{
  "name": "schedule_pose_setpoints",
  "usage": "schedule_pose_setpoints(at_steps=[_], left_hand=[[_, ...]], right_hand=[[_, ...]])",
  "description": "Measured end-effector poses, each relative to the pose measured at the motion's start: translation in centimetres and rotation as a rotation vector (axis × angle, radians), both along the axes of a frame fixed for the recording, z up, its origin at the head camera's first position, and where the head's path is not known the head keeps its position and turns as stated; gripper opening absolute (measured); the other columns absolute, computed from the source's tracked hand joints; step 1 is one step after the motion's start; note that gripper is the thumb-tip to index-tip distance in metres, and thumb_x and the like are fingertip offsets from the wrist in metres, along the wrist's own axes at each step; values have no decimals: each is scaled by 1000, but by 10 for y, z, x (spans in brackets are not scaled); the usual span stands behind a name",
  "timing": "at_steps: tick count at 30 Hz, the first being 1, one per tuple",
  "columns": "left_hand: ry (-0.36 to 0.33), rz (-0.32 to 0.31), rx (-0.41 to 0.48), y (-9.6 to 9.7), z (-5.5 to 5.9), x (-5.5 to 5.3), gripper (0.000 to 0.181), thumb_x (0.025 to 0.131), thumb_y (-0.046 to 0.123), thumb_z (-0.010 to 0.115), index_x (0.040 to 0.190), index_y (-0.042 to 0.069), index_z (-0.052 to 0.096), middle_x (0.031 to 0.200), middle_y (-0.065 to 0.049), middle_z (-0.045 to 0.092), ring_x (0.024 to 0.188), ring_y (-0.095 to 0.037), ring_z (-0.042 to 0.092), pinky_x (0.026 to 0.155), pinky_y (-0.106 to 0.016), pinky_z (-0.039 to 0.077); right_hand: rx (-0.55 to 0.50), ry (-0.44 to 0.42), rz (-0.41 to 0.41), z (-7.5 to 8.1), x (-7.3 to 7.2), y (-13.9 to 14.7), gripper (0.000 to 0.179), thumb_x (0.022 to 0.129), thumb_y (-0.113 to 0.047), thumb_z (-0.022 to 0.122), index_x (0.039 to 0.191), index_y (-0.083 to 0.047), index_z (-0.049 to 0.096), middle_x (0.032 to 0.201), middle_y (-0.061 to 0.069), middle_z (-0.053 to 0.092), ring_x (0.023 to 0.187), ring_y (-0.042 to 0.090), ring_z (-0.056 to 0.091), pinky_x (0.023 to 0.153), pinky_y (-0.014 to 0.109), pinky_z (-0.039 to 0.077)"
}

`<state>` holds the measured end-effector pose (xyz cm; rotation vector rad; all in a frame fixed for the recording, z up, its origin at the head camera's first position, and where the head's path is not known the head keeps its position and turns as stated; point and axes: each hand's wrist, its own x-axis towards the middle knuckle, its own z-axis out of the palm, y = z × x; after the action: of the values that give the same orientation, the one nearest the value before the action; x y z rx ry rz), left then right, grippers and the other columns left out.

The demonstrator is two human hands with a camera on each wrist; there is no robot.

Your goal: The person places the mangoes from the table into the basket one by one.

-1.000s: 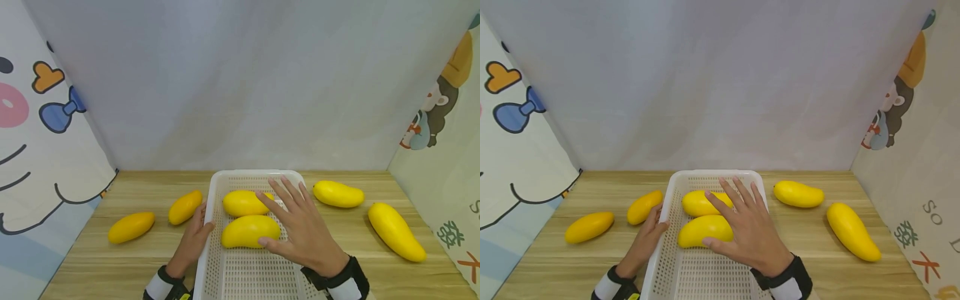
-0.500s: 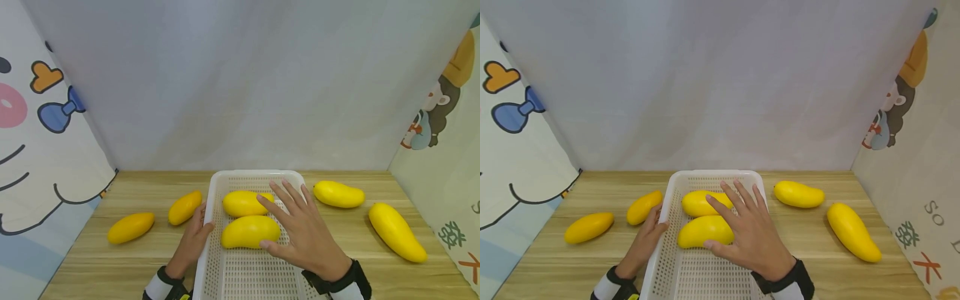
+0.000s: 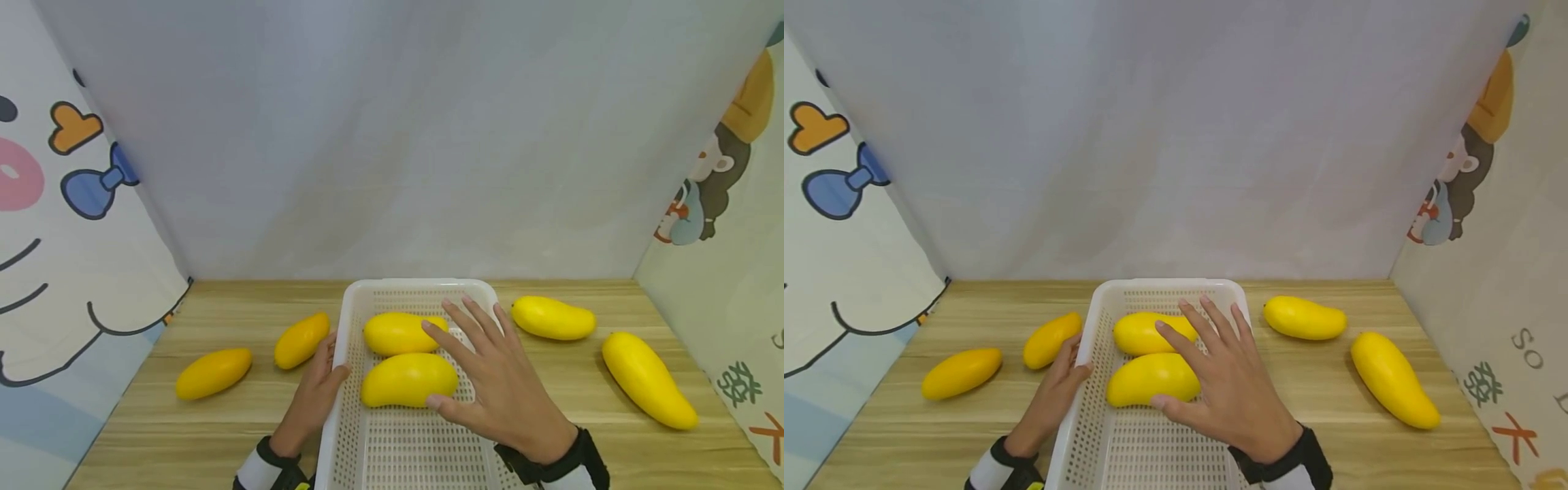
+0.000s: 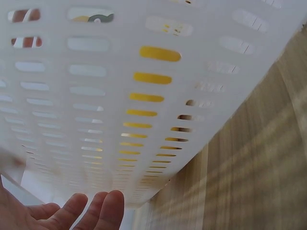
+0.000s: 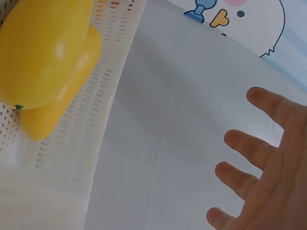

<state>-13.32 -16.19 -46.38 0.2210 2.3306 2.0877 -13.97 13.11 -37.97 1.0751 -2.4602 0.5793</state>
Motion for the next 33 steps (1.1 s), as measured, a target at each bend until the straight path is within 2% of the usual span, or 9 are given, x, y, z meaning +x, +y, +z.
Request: schedule_pose_setpoints(at_steps=[14, 19, 25, 33], left_hand=[[27, -6, -12, 0, -1, 1, 56, 104, 2, 41, 156, 3, 21, 151, -27, 39, 127, -47, 50, 92, -49, 54], [9, 14, -24, 1, -1, 1, 56, 103, 3, 41, 156, 3, 23, 151, -26, 40, 129, -45, 49, 96, -51, 52], [-3, 14, -19, 1, 0, 0, 56, 103, 2, 41, 156, 3, 22, 150, -25, 40, 128, -45, 50, 94, -52, 53], [-5, 12, -24, 1, -1, 0, 56, 104, 2, 41, 156, 4, 21, 151, -25, 39, 129, -45, 49, 96, -52, 52]], right_hand=[[-35, 19, -2, 8, 3, 5, 80, 95, -75, 39, 157, -24, 40, 163, 9, 31, 148, 38, 25, 116, 67, 11], [-34, 22, -42, 13, 3, 14, 83, 94, -77, 38, 158, -23, 38, 164, 9, 28, 149, 38, 22, 115, 67, 12], [-37, 49, -102, 18, 1, 26, 83, 94, -76, 38, 158, -24, 36, 162, 12, 32, 149, 39, 23, 112, 70, 16], [-55, 69, -135, 21, -2, 41, 82, 95, -75, 39, 158, -23, 37, 162, 12, 31, 147, 41, 25, 113, 69, 15]])
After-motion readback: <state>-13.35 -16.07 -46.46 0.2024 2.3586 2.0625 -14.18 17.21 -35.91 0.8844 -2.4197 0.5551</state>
